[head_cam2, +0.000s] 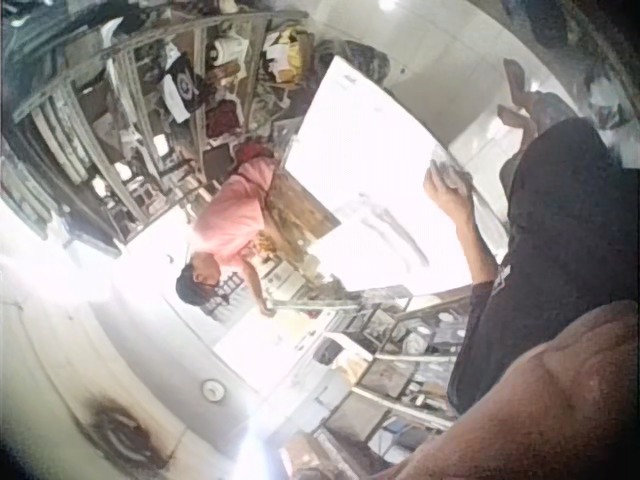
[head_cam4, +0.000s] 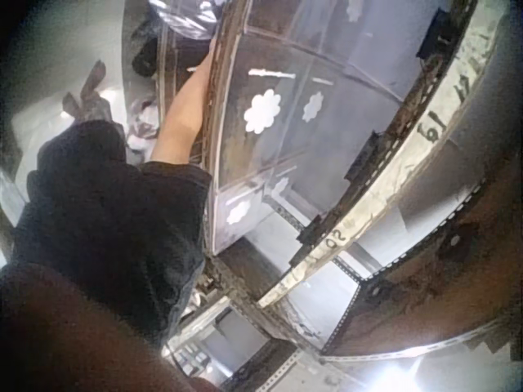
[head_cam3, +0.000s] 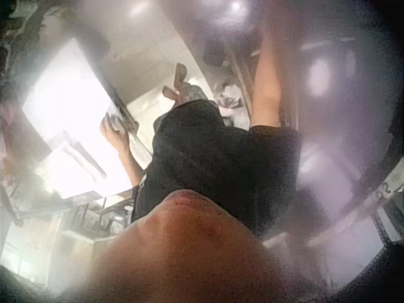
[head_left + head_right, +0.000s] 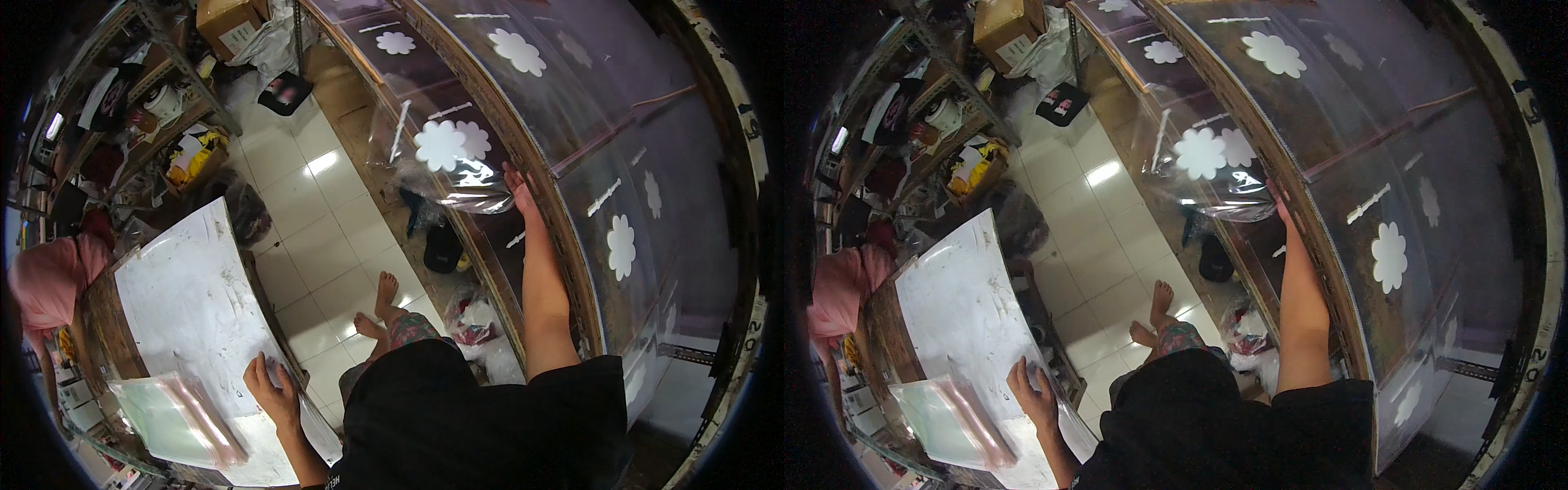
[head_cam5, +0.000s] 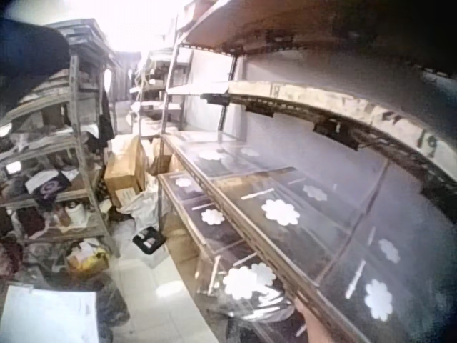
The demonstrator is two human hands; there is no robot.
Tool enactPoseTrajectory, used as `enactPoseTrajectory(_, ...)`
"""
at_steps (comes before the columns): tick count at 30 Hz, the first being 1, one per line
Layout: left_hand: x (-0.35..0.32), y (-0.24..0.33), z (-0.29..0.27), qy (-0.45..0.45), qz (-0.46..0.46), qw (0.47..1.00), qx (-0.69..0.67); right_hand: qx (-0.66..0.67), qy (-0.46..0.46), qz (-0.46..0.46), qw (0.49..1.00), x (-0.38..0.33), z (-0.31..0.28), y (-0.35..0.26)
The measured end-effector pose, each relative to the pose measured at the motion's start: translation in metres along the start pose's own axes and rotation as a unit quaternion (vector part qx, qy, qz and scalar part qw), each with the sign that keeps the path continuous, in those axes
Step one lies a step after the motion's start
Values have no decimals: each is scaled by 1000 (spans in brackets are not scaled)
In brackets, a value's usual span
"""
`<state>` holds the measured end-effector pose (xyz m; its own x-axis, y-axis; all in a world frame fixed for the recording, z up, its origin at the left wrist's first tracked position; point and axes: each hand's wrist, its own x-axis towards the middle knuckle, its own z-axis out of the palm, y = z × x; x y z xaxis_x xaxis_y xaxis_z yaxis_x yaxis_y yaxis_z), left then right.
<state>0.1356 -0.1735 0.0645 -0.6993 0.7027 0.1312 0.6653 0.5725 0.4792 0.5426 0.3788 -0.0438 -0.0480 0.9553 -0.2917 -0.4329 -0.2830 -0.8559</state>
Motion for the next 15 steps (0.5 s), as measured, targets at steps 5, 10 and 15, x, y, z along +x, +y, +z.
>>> enactPoseTrajectory(5, -10, -11, 25, 25, 27, 999, 25, 65, 83, -30, 994, 13, -65, 32)
enactPoseTrajectory(10, -14, -16, 35, 54, 24, 998, 33, 63, 215, -63, 972, -22, -9, 37)
enactPoseTrajectory(15, -10, -19, 36, 59, 35, 997, 21, -249, 225, -153, 929, 11, -68, 75)
